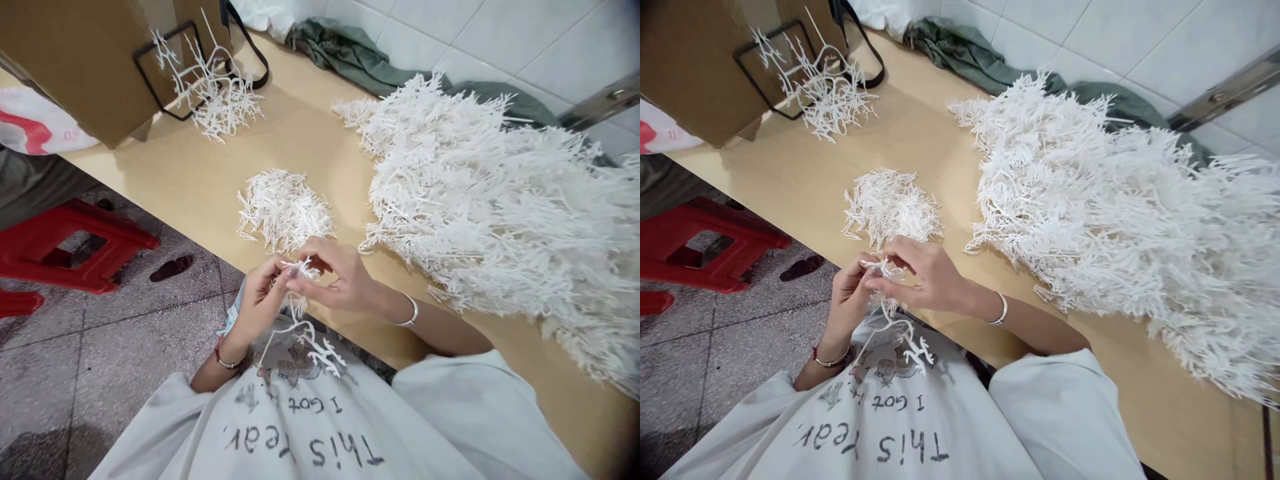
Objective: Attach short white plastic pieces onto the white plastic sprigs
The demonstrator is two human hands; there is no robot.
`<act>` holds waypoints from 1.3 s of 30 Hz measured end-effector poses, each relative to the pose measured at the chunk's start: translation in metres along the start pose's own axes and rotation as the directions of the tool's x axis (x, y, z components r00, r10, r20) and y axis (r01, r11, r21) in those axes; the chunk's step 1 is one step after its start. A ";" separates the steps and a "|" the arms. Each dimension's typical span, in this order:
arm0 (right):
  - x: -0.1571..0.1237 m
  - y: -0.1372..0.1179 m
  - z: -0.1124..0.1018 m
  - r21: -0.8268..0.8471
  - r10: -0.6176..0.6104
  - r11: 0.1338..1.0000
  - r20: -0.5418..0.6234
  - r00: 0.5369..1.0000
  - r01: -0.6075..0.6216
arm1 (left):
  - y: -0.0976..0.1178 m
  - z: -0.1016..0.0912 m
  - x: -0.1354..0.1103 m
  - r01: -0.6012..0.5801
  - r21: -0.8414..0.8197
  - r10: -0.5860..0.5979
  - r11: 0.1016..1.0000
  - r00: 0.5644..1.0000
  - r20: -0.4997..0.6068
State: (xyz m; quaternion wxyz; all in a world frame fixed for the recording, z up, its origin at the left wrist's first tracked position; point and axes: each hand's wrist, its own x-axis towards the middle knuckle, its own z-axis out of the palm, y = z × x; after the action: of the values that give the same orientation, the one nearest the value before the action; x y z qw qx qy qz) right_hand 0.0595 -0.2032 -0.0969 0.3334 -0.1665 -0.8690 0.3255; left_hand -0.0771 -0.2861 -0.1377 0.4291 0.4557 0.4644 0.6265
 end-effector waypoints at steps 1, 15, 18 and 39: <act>0.000 0.000 -0.001 -0.042 -0.016 0.999 0.002 1.000 0.016 | -0.001 0.000 0.001 0.015 -0.021 -0.014 1.000 1.000 0.007; -0.006 -0.002 0.008 -0.148 -0.156 0.982 -0.252 0.955 0.121 | -0.001 0.011 -0.006 -0.057 -0.042 0.055 0.997 0.997 -0.059; -0.004 -0.006 0.004 -0.011 0.078 0.997 -0.149 0.986 -0.080 | -0.002 0.010 -0.008 -0.118 0.035 0.119 0.992 0.992 -0.036; -0.002 -0.016 0.005 0.720 0.282 0.515 0.371 0.885 -0.466 | 0.013 -0.018 0.007 0.231 -0.244 -0.135 0.942 0.925 0.356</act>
State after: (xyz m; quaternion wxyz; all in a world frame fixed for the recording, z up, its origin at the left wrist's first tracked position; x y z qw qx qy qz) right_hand 0.0563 -0.2184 -0.0895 0.2010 -0.1504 -0.6056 0.7551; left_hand -0.0978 -0.2853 -0.1270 0.6192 0.4437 0.3318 0.5565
